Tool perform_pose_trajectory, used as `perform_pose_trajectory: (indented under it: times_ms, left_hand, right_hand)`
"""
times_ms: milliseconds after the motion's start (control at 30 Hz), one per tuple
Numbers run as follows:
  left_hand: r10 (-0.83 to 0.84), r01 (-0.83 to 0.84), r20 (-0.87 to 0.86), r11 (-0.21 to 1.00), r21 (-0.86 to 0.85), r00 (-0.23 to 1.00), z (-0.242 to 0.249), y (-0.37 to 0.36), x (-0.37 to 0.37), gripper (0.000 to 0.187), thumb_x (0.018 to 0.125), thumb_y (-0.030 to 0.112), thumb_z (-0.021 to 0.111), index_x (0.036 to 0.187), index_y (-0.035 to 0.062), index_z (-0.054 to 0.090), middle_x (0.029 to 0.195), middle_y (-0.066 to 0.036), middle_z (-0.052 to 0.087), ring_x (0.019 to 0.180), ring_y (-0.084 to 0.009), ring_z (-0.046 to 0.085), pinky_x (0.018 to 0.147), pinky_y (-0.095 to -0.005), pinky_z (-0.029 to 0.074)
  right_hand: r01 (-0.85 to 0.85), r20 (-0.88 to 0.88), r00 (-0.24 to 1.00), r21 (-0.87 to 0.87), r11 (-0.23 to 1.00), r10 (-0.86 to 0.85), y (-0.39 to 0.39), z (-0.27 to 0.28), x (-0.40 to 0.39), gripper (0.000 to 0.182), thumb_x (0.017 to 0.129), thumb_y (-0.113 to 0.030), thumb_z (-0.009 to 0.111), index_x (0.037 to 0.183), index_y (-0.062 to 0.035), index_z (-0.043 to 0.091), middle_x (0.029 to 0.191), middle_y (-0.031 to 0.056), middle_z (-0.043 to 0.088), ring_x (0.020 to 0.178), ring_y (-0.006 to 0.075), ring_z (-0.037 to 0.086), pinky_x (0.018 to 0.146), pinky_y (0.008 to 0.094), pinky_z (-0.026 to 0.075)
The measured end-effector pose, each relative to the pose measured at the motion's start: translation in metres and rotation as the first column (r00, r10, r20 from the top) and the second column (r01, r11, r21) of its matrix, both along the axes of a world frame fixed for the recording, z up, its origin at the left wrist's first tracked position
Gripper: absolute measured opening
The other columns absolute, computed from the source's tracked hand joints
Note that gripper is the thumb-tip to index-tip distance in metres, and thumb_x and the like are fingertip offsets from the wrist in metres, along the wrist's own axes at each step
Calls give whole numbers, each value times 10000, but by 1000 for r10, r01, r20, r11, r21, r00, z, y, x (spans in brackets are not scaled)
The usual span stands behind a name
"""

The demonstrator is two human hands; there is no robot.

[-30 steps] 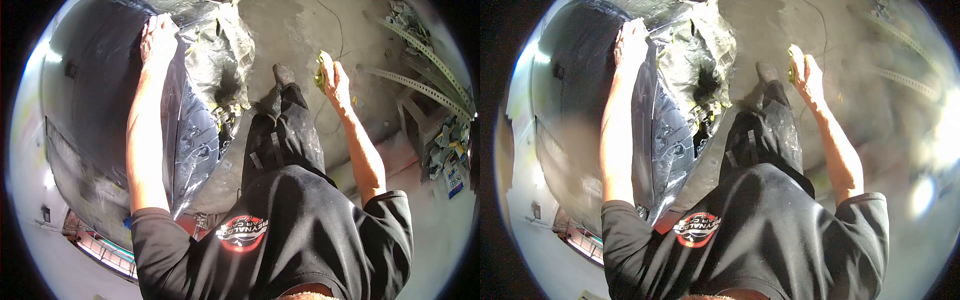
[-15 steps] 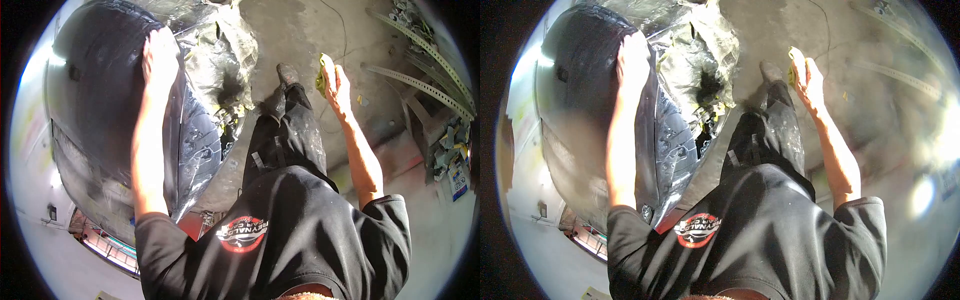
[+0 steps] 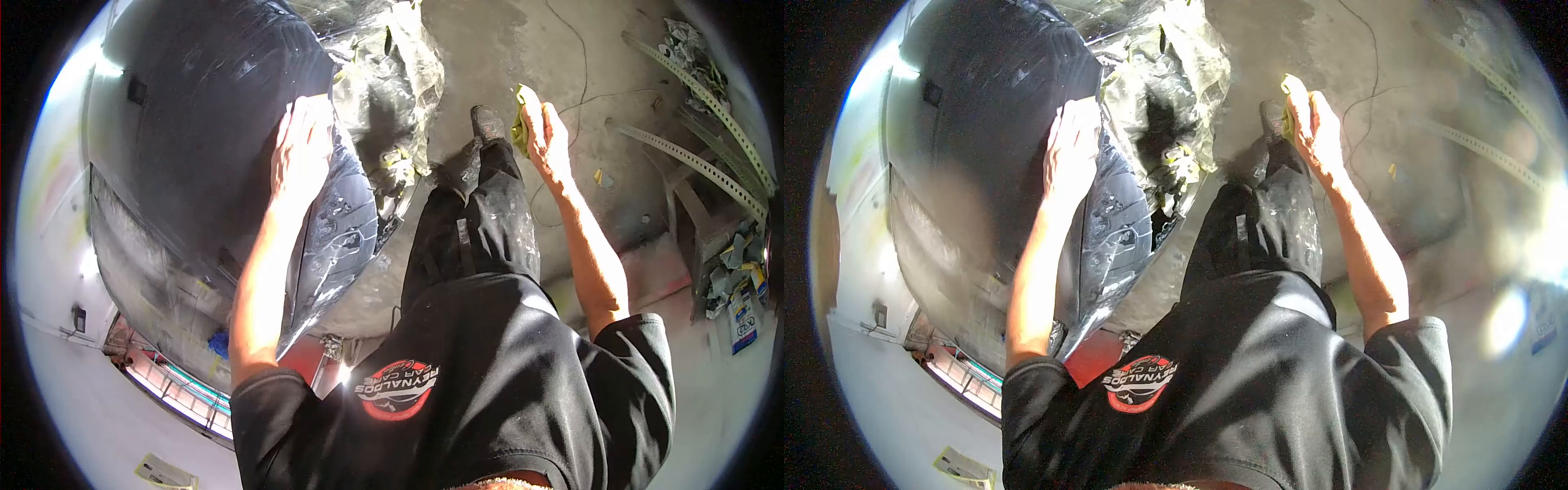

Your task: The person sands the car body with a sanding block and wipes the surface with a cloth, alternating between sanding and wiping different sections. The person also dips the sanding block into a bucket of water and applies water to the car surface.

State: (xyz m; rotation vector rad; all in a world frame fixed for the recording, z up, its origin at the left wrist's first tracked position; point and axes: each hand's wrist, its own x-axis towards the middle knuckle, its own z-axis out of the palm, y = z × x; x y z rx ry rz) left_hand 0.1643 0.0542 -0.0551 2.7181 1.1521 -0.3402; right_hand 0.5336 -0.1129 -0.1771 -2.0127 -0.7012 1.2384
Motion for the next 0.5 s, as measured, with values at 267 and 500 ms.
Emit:
perform_pose_trajectory:
  times_ms: [267, 500]
  left_hand:
    - [-94, 99, -94, 993, 60, 991, -22, 38, 44, 434, 938, 133, 582, 1356, 16, 606, 1467, -240, 552, 1384, -407, 503, 1193, -479, 381]
    - [-80, 82, -44, 996, 46, 996, -8, 4, 9, 394, 1039, 189, 497, 1383, 20, 589, 1459, -241, 556, 1384, -415, 501, 1184, -492, 388]
  right_hand:
    - [-48, -7, 999, 52, 997, 48, 6, -13, -16, 356, 1045, -356, 618, 967, -10, 593, 739, 69, 546, 705, 136, 487, 652, 312, 455]
    - [-73, -26, 997, 43, 996, 74, 6, -7, -23, 329, 1066, -335, 589, 980, -17, 596, 763, 13, 525, 731, 98, 467, 655, 286, 441]
